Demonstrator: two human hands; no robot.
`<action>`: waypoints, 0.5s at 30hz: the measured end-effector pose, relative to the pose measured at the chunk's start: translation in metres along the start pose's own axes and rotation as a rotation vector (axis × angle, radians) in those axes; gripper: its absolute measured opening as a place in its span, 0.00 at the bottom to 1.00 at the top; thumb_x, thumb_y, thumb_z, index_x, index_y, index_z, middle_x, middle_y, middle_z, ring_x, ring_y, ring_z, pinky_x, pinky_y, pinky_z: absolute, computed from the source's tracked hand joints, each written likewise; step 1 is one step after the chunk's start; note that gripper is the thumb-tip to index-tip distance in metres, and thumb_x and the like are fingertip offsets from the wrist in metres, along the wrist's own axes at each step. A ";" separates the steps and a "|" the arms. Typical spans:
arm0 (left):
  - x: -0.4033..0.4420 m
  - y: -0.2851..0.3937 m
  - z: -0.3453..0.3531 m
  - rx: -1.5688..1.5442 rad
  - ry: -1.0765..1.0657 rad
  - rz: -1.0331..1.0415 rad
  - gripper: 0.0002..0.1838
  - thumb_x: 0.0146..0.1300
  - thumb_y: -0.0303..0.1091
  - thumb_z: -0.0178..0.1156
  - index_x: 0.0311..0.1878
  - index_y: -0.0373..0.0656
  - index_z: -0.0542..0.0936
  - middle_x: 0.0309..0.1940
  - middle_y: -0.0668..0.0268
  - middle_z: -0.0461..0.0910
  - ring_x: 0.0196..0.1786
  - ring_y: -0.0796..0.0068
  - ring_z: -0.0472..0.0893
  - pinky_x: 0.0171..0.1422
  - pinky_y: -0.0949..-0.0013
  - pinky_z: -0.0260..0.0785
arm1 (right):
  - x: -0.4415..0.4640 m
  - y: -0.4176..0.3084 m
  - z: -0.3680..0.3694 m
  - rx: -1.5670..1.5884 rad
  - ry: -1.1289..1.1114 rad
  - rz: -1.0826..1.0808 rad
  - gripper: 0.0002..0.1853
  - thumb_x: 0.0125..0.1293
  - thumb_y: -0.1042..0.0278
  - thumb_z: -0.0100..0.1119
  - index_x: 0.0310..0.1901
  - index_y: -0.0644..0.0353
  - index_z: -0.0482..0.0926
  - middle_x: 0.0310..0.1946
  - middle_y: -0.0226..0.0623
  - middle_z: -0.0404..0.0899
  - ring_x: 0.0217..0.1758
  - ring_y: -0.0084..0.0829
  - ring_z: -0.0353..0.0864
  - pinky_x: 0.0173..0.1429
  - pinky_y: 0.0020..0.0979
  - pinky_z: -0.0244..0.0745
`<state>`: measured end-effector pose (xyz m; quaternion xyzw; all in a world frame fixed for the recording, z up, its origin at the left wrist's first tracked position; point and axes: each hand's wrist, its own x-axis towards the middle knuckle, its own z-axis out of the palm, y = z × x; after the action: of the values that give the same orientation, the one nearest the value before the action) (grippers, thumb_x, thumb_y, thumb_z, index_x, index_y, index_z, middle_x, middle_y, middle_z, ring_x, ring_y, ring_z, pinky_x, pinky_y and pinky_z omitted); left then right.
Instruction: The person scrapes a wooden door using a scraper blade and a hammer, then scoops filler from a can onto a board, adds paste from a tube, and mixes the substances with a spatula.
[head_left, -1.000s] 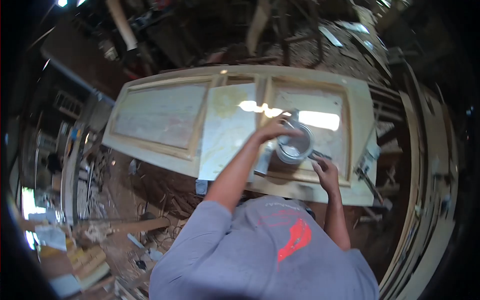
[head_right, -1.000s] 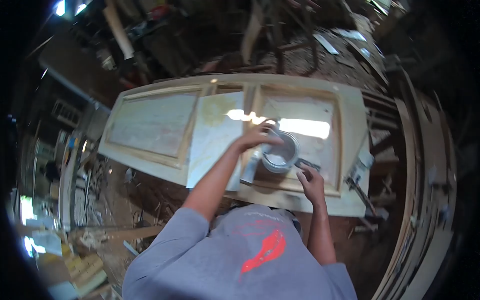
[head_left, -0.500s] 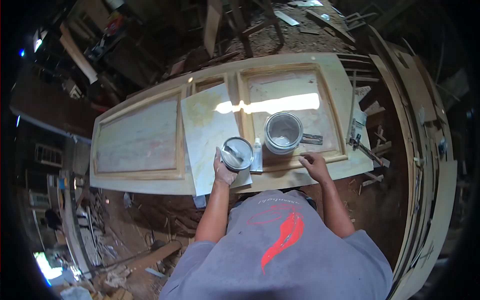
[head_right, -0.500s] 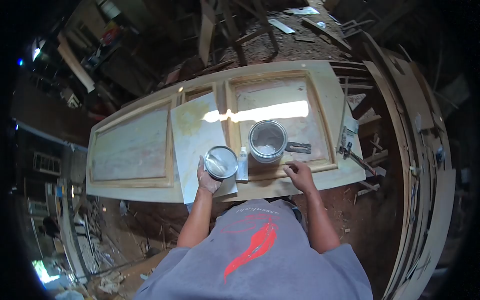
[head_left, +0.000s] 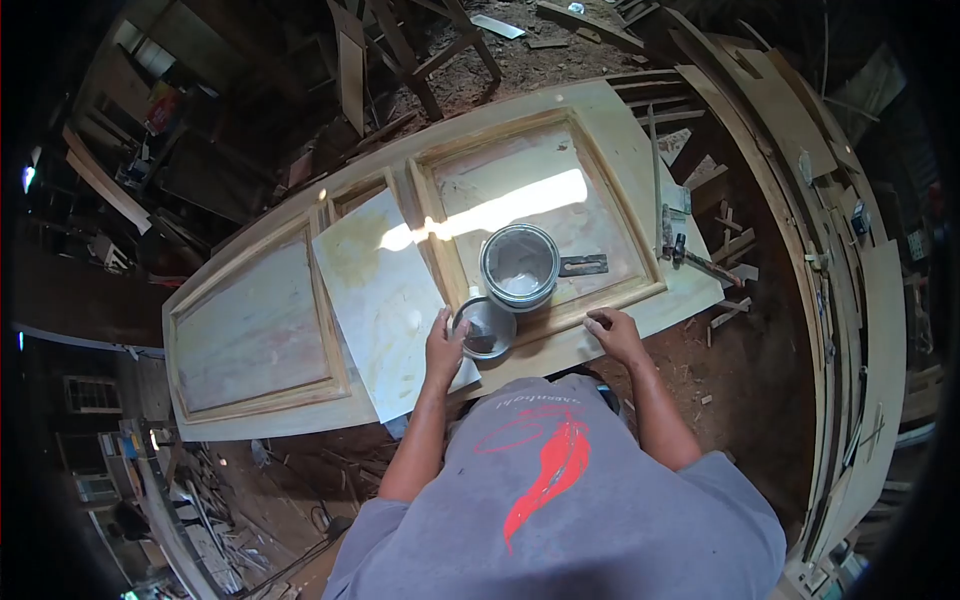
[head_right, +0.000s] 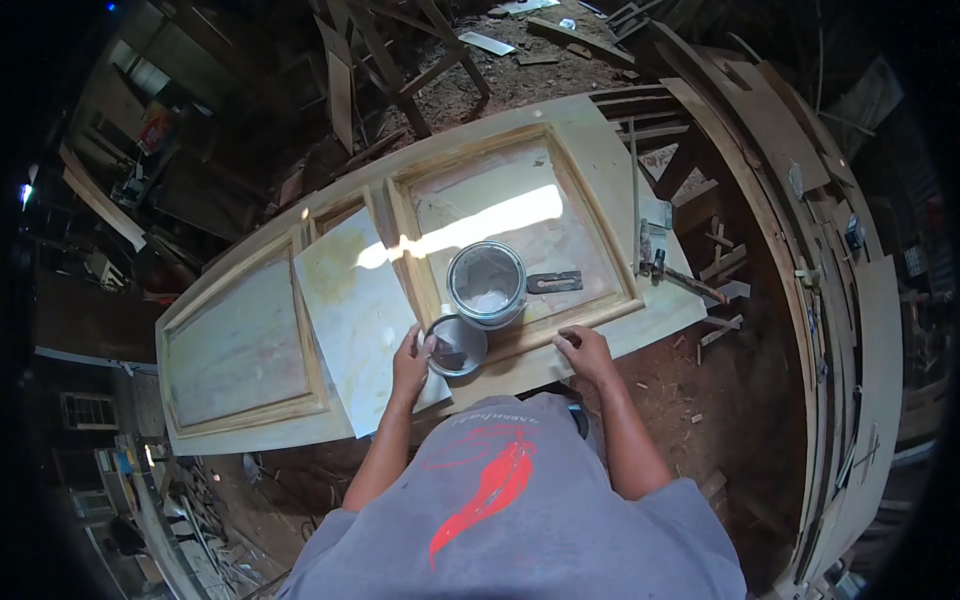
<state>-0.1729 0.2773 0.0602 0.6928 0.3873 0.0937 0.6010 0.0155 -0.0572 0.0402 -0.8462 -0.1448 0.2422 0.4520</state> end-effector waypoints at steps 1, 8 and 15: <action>0.001 0.000 -0.004 0.001 -0.014 0.018 0.33 0.79 0.39 0.68 0.78 0.30 0.73 0.80 0.43 0.72 0.82 0.56 0.72 0.84 0.61 0.63 | 0.002 0.002 -0.002 0.008 0.011 0.016 0.19 0.72 0.58 0.74 0.57 0.63 0.90 0.45 0.46 0.93 0.47 0.35 0.93 0.56 0.37 0.86; -0.021 -0.009 -0.030 0.088 0.143 0.019 0.20 0.79 0.37 0.67 0.67 0.36 0.85 0.57 0.59 0.89 0.58 0.72 0.86 0.64 0.67 0.78 | 0.050 0.009 -0.014 -0.001 0.227 -0.080 0.13 0.73 0.65 0.71 0.53 0.64 0.89 0.42 0.45 0.92 0.42 0.35 0.92 0.50 0.36 0.85; -0.098 -0.096 -0.066 0.123 0.388 -0.253 0.14 0.79 0.41 0.67 0.50 0.37 0.86 0.36 0.67 0.87 0.37 0.77 0.85 0.41 0.72 0.79 | 0.076 0.034 0.008 -0.260 0.317 -0.389 0.07 0.67 0.66 0.72 0.44 0.57 0.89 0.39 0.41 0.87 0.45 0.46 0.86 0.53 0.47 0.80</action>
<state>-0.3197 0.2621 0.0232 0.6429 0.5842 0.1252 0.4792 0.0758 -0.0346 -0.0133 -0.8807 -0.2619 -0.0053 0.3946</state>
